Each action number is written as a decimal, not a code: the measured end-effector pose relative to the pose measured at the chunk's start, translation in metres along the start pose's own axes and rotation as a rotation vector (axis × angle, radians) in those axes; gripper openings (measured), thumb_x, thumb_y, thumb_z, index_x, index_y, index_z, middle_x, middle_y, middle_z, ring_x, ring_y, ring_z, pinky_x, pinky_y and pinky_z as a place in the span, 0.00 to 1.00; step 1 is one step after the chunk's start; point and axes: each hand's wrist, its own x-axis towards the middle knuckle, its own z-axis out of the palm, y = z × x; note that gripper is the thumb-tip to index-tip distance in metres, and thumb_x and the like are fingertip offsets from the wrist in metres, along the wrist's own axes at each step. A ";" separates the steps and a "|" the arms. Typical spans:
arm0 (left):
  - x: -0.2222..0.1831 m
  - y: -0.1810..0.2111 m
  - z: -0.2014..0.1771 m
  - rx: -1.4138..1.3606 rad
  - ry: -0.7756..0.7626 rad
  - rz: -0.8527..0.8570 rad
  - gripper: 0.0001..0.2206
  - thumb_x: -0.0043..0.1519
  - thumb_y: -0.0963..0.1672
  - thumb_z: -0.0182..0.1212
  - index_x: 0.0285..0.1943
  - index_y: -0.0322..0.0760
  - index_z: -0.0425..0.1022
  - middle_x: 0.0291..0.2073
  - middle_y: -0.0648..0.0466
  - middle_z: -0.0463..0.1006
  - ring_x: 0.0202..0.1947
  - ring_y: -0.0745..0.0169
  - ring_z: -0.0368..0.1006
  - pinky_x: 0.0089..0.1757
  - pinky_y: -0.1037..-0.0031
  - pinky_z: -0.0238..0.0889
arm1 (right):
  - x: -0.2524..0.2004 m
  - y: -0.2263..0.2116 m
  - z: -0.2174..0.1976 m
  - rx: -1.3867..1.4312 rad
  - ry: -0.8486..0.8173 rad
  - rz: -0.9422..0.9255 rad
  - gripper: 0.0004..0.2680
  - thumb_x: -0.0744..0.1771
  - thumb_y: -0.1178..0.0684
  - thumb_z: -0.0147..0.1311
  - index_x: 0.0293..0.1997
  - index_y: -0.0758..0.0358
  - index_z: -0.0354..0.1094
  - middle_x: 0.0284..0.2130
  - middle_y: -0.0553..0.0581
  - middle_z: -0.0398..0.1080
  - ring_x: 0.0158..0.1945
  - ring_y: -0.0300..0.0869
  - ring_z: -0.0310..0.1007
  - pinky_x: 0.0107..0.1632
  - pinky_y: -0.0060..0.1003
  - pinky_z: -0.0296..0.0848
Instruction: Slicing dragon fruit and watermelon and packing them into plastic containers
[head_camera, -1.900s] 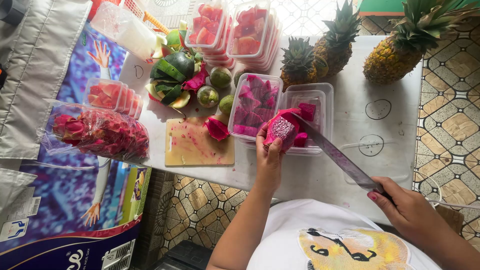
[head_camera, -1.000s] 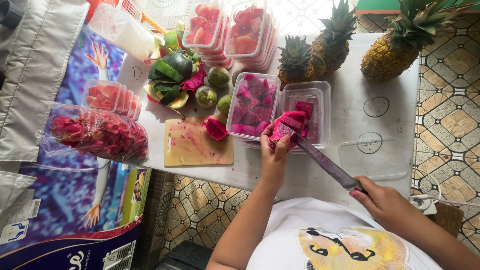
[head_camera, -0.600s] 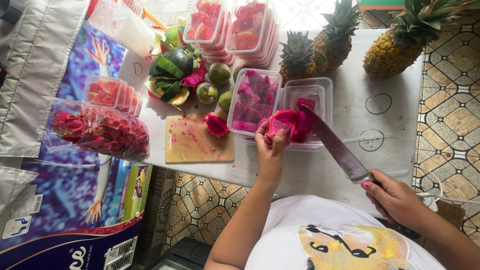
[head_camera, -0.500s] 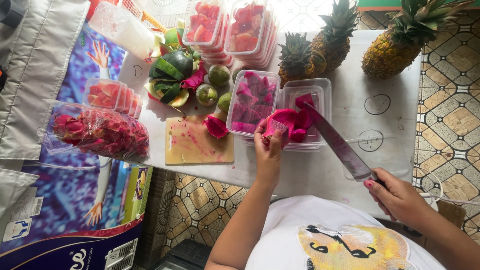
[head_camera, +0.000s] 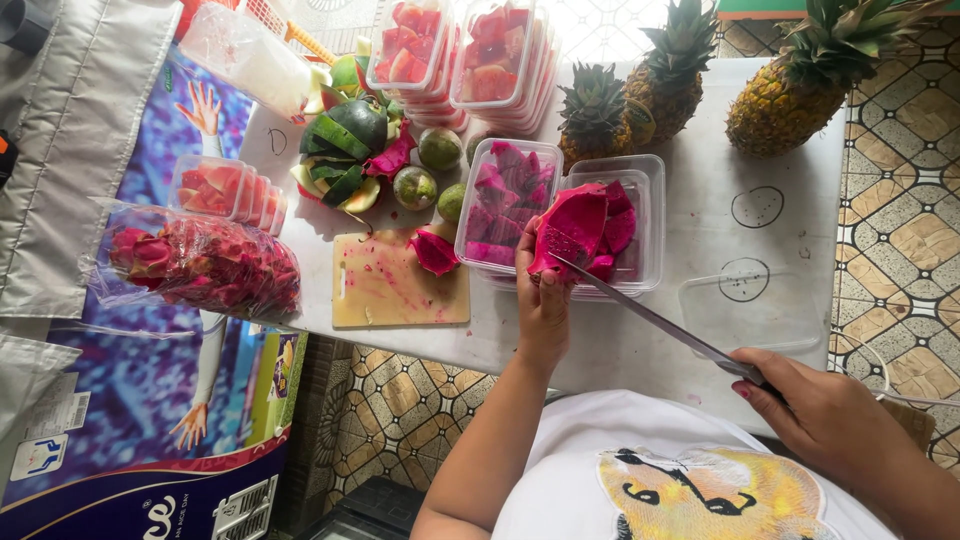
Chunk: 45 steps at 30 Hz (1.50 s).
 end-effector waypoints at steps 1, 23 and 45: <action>0.000 0.000 0.000 0.000 0.000 -0.001 0.44 0.62 0.58 0.62 0.80 0.36 0.43 0.74 0.45 0.49 0.68 0.49 0.60 0.55 0.63 0.69 | 0.000 0.000 0.001 0.000 0.000 0.001 0.15 0.65 0.41 0.52 0.58 0.43 0.68 0.37 0.39 0.81 0.31 0.41 0.82 0.36 0.40 0.78; -0.003 -0.018 0.012 0.438 0.148 0.029 0.42 0.60 0.59 0.61 0.78 0.50 0.41 0.57 0.44 0.62 0.49 0.59 0.68 0.54 0.69 0.62 | 0.014 -0.008 0.008 0.151 -0.433 0.409 0.14 0.67 0.37 0.46 0.59 0.35 0.67 0.29 0.48 0.82 0.36 0.43 0.83 0.44 0.32 0.73; 0.009 -0.010 0.021 0.819 0.253 0.067 0.27 0.58 0.59 0.60 0.49 0.36 0.61 0.47 0.47 0.66 0.45 0.54 0.70 0.42 0.68 0.68 | 0.001 -0.006 0.009 -0.030 -0.351 0.515 0.14 0.68 0.37 0.42 0.60 0.36 0.60 0.42 0.42 0.82 0.46 0.51 0.83 0.48 0.43 0.76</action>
